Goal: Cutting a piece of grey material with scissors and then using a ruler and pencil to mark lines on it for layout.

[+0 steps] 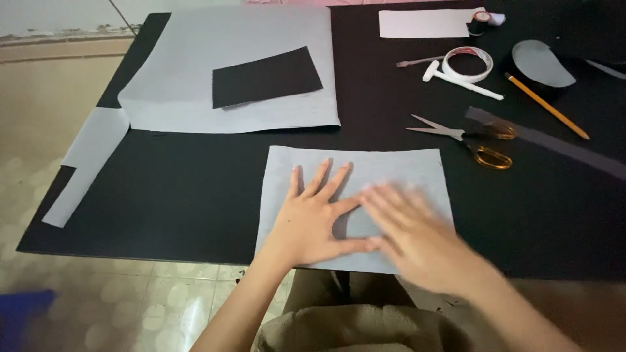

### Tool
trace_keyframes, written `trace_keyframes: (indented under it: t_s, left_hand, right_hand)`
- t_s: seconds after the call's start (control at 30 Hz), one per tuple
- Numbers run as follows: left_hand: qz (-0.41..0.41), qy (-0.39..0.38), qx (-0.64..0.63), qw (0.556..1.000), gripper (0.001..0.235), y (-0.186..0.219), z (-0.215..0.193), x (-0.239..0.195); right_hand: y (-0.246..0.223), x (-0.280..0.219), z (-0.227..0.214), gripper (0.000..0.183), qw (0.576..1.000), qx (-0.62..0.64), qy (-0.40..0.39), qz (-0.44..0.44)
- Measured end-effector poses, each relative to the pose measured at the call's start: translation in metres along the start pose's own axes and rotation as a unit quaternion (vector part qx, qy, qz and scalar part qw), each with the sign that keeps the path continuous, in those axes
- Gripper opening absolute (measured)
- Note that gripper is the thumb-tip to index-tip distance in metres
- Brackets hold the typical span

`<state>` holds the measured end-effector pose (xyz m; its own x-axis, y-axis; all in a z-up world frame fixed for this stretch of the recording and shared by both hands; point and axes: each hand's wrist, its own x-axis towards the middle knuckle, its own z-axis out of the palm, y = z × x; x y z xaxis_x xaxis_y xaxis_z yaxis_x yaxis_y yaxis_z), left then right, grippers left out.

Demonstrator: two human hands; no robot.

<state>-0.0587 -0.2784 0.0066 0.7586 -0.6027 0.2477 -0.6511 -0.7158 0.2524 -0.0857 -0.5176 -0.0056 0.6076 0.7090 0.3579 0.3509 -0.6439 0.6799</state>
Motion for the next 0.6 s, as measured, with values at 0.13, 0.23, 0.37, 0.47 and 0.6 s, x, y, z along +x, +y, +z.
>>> trace_keyframes:
  t_s: [0.13, 0.23, 0.37, 0.47, 0.6]
  left_hand:
    - [0.002, -0.030, 0.027, 0.999, 0.090, -0.004, -0.002, 0.002]
    - [0.005, -0.012, 0.012, 1.000, 0.089, -0.005, -0.001, 0.002]
    - [-0.015, -0.028, 0.003, 1.000, 0.088, -0.002, -0.002, 0.003]
    - [-0.021, -0.040, -0.004, 0.999, 0.086, -0.002, -0.004, 0.004]
    - [-0.017, -0.043, -0.002, 0.999, 0.087, -0.002, -0.004, 0.004]
  right_hand:
    - [0.021, 0.001, -0.002, 0.078, 0.844, 0.471, -0.215, 0.141]
    - [0.044, -0.040, 0.022, 0.077, 0.840, 0.329, -0.355, 0.244]
    - [0.065, -0.069, 0.014, 0.050, 0.835, 0.417, -0.161, 0.321]
    - [0.072, -0.056, 0.009, 0.042, 0.818, 0.482, -0.071, 0.305]
    - [0.063, -0.030, 0.016, 0.056, 0.833, 0.499, -0.166, 0.171]
